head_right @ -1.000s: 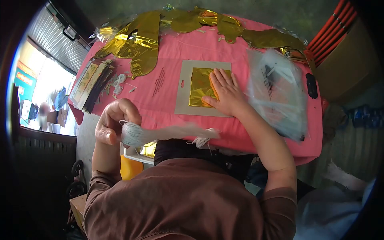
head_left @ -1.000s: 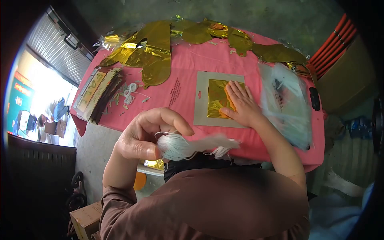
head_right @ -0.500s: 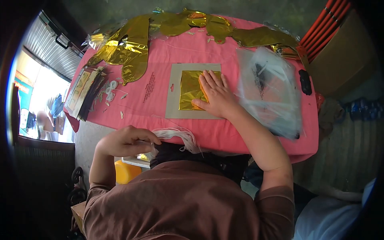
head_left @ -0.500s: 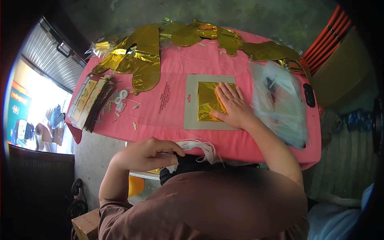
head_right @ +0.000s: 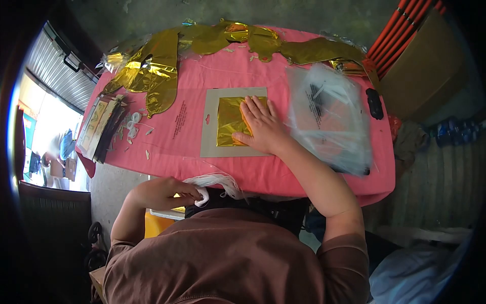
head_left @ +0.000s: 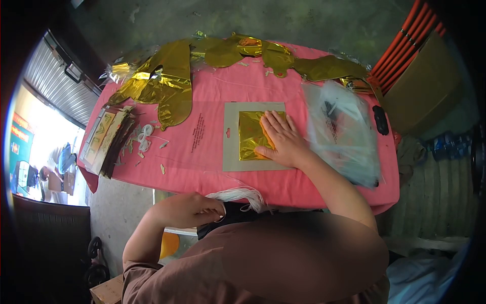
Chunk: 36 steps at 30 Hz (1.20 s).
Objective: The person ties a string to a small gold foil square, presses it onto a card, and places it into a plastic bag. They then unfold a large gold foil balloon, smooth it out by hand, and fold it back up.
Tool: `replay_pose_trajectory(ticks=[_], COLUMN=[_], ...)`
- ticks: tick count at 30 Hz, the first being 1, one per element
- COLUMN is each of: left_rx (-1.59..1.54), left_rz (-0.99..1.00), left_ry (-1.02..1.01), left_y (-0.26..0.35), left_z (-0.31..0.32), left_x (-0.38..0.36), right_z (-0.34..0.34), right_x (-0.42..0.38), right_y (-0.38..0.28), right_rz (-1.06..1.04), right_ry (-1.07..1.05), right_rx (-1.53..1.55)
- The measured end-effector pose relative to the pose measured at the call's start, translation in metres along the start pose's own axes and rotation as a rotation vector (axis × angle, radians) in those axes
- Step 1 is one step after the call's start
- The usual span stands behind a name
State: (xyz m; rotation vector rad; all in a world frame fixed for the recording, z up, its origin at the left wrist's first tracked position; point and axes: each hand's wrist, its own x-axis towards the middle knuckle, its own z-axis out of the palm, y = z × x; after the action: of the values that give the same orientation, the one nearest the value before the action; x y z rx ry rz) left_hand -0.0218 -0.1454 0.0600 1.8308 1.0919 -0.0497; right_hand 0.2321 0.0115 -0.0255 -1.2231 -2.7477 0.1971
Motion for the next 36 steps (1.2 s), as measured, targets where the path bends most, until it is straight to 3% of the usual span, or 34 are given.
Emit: replay_pose_trajectory(ticks=[3,5,15,22,25,26,28,32,34,36], left_rx=[-0.229,-0.318,-0.205,-0.009,-0.054,-0.043,-0.016,0.125,0.350,0.385], left_rz=[0.096,0.241,0.328,0.870,0.893,0.896,0.689,0.497,0.223,0.181], left_ry=[-0.059,0.092,0.229,0.144,0.138,0.146,0.126,0.596,0.793,0.882], left_y=[-0.001,0.003,0.055,0.121,0.118,0.113,0.092,0.020,-0.020,-0.039], left_z=[-0.009,-0.013,-0.036,-0.017,-0.012,-0.016,-0.022,-0.026,-0.033,-0.036], left_x=[0.003,0.010,0.074,0.098,0.100,0.101,0.100,0.109,0.110,0.109], right_z=[0.001,0.001,0.008,0.001,-0.003,-0.002,0.002,-0.004,-0.004,-0.002], right_x=[-0.001,0.000,-0.002,-0.002,-0.001,0.000,0.002,-0.002,-0.001,0.000], right_y=[0.001,0.000,0.008,0.001,0.001,0.002,0.006,0.000,-0.001,-0.001], right_rz=[-0.001,-0.004,-0.046,-0.041,-0.035,-0.023,-0.033,-0.029,-0.015,-0.009], right_ry=[0.002,0.002,0.037,0.004,0.004,-0.014,-0.015,-0.012,-0.013,-0.001], right_rx=[-0.001,0.004,-0.010,0.013,0.010,0.026,0.002,-0.033,-0.021,-0.022])
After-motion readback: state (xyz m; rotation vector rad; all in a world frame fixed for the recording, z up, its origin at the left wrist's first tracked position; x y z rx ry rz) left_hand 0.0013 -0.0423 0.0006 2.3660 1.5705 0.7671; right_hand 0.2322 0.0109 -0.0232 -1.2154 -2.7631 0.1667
